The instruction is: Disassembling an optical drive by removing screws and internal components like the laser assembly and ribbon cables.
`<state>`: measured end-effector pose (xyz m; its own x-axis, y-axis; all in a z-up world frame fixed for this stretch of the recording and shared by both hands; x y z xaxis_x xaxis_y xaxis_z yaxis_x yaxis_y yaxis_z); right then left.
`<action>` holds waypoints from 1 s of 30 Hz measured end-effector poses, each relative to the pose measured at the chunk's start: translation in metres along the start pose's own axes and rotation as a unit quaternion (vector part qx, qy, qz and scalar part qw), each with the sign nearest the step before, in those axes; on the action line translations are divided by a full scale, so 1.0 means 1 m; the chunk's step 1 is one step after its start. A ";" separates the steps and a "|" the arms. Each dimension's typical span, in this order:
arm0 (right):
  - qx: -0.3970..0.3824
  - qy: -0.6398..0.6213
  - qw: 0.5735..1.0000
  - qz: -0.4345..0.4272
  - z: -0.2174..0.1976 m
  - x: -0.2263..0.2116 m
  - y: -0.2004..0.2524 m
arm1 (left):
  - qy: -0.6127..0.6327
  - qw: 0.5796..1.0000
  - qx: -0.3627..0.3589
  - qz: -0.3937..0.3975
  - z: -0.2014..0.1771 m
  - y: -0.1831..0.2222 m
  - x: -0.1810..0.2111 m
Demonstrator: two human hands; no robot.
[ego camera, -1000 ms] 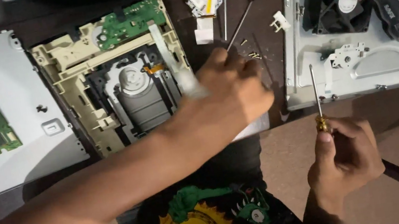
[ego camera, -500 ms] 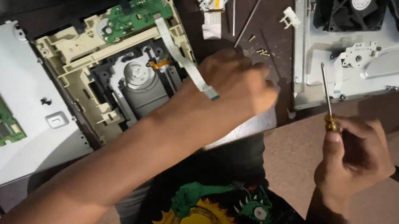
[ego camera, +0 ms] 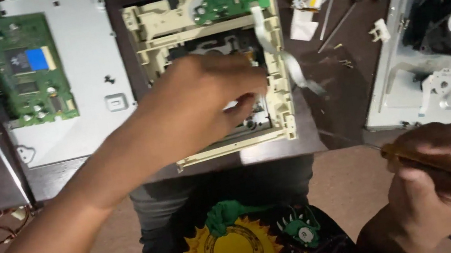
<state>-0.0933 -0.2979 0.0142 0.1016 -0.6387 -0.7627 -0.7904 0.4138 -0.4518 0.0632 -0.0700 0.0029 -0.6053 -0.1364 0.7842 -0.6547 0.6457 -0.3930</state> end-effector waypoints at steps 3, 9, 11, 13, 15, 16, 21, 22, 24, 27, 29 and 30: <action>0.005 0.015 1.000 -0.007 0.012 -0.009 -0.002 | 0.030 0.999 0.002 -0.026 0.004 0.000 -0.004; 0.009 -0.021 0.999 -0.037 0.029 -0.015 -0.008 | 0.020 0.994 -0.048 -0.094 0.018 0.002 -0.018; 0.020 -0.029 0.999 -0.041 0.036 -0.020 -0.008 | 0.041 0.995 -0.038 -0.088 0.016 0.002 -0.018; 0.034 -0.035 0.998 -0.044 0.039 -0.026 -0.008 | 0.063 0.994 -0.031 -0.079 0.014 0.000 -0.014; 0.026 0.008 0.999 -0.031 0.044 -0.030 -0.006 | 0.033 0.990 -0.098 -0.100 0.018 0.003 -0.014; 0.024 0.009 0.999 -0.030 0.045 -0.028 -0.006 | 0.035 0.989 -0.098 -0.102 0.017 0.002 -0.013; 0.061 -0.007 0.997 -0.038 0.050 -0.027 -0.005 | -0.004 0.990 -0.100 -0.097 0.015 0.002 -0.013; 0.061 -0.007 0.997 -0.037 0.054 -0.030 -0.005 | -0.003 0.990 -0.101 -0.097 0.016 0.003 -0.013; 0.072 -0.024 0.997 -0.012 0.058 -0.032 -0.005 | -0.008 0.995 -0.072 -0.074 0.015 0.002 -0.012; 0.050 0.006 0.999 -0.017 0.058 -0.032 -0.007 | -0.011 0.994 -0.083 -0.076 0.015 0.003 -0.012; 0.050 0.003 0.999 -0.016 0.060 -0.032 -0.007 | -0.009 0.994 -0.081 -0.076 0.014 0.003 -0.011; 0.050 0.000 0.999 -0.014 0.061 -0.032 -0.008 | -0.008 0.994 -0.079 -0.077 0.014 0.003 -0.011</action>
<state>-0.0537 -0.2409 0.0143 0.1223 -0.6515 -0.7487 -0.7230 0.4584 -0.5169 0.0621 -0.0770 -0.0135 -0.5116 -0.2538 0.8209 -0.6611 0.7266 -0.1873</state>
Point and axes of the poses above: each hand's wrist, its own y-axis away from the middle knuckle, its own z-axis out of the palm, x = y × z, the point moved 7 cm from there along -y, towards the middle knuckle, and after that the axes turned 13 degrees about x, right-handed, at the moved point
